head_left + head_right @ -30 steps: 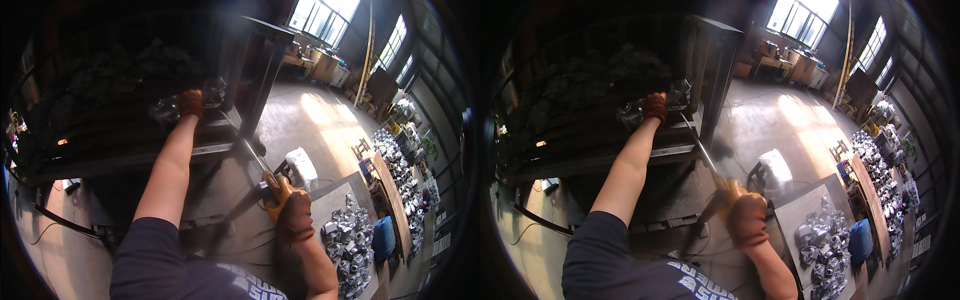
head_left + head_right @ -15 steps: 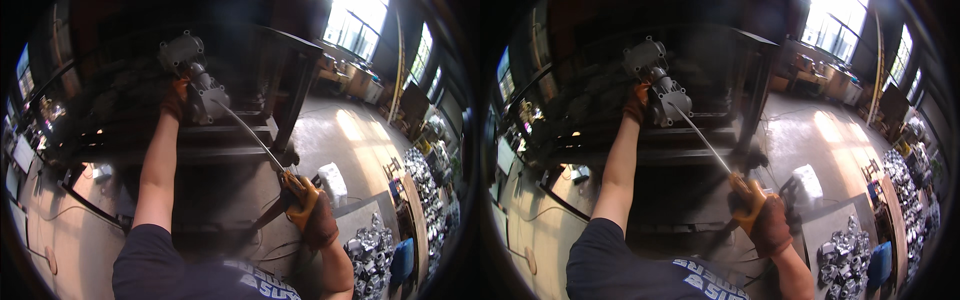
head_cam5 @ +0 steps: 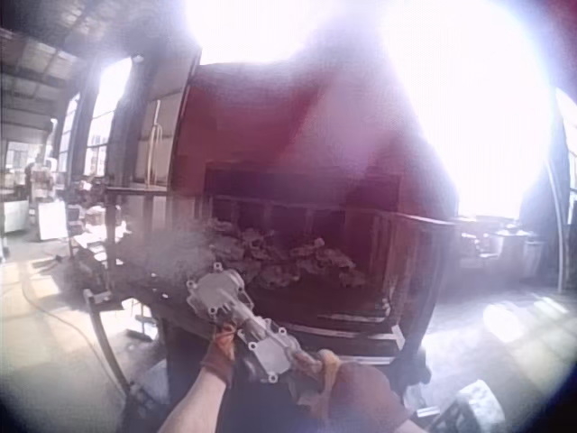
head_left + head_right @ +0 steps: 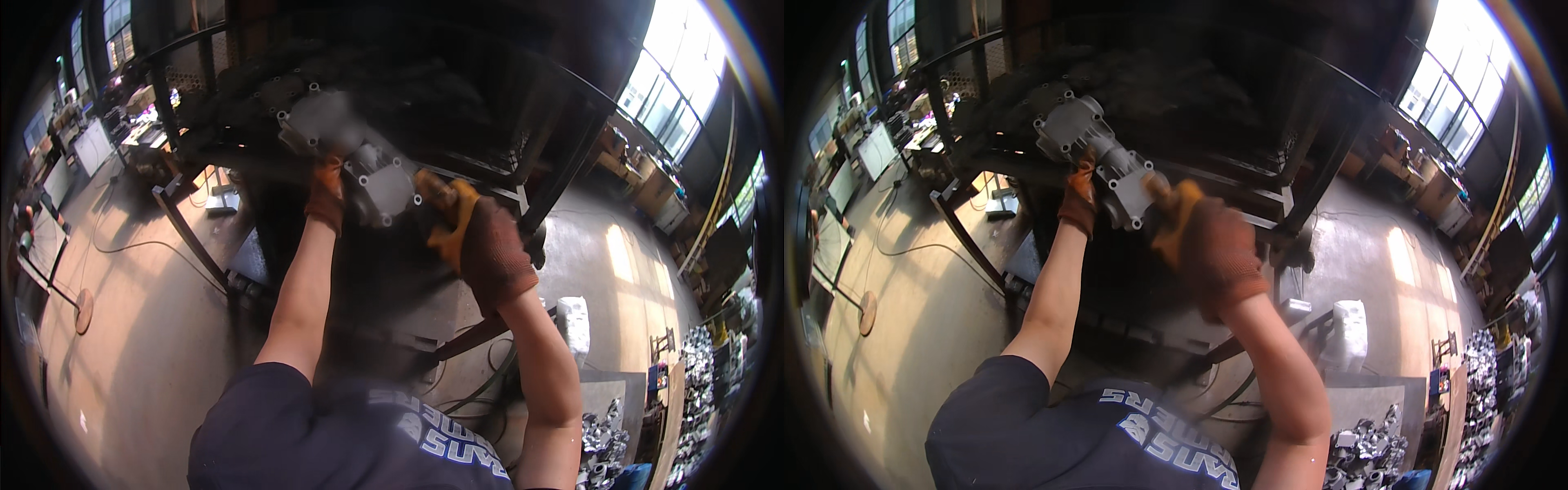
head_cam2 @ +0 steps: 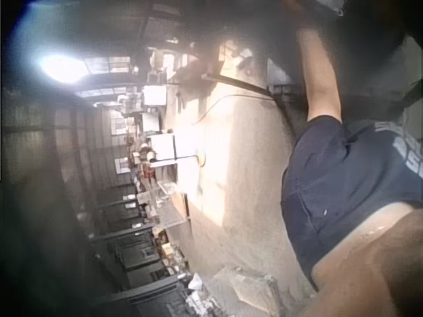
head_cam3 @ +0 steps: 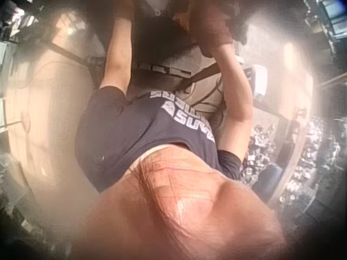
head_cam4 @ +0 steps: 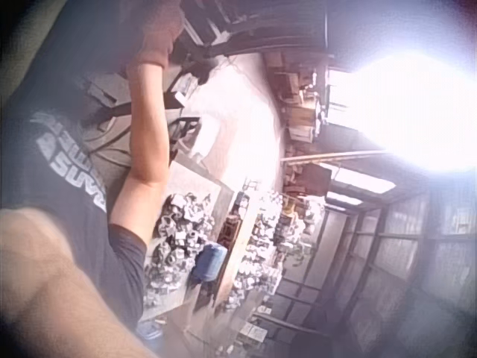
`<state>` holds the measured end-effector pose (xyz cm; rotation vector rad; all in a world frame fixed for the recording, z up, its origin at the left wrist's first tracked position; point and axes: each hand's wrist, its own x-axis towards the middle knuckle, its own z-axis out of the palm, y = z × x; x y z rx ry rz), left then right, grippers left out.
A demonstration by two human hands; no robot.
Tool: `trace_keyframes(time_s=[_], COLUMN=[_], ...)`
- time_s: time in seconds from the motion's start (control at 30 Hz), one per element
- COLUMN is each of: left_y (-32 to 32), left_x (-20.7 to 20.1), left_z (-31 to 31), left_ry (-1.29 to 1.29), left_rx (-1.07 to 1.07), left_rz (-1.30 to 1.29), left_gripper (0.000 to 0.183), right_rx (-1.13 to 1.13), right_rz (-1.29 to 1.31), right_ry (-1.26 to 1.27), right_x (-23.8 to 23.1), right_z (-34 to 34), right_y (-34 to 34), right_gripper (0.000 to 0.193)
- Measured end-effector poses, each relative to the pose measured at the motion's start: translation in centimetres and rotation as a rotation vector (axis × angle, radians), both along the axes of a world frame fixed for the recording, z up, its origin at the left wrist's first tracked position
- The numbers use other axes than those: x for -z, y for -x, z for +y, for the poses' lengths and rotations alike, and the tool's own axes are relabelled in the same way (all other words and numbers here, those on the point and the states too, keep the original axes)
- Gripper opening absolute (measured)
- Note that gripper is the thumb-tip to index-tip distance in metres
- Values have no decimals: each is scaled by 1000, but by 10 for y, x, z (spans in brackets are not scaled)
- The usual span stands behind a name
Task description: The person picks up metal castings from a rack and a table, using a high-pressure air nozzle to blow dust and debris off the interior and exterior surfaces before placing them in a pile on a metal table.
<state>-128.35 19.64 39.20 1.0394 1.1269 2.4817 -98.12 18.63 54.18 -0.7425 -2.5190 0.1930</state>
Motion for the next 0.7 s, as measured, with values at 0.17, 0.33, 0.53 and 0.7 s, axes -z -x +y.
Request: trace_keyframes(time_s=[0.17,0.33,0.53,0.7], left_y=[21,10,43,61], left_x=[31,23,58,73], left_z=[-33,-81,-87,-84], left_ry=[133,321,62,3], left_rx=[70,-207,-209,-295], left_rz=[-379,-140,42,159], left_gripper=[23,35,43,42], right_rx=[60,54,128,-77], right_rz=[-26,-145,-71,-92], right_ry=[136,130,224,348], right_x=[1,19,41,43], right_z=[-18,-24,-24,-40], right_y=[-5,-63,-104,-117], right_gripper=[40,52,54,38])
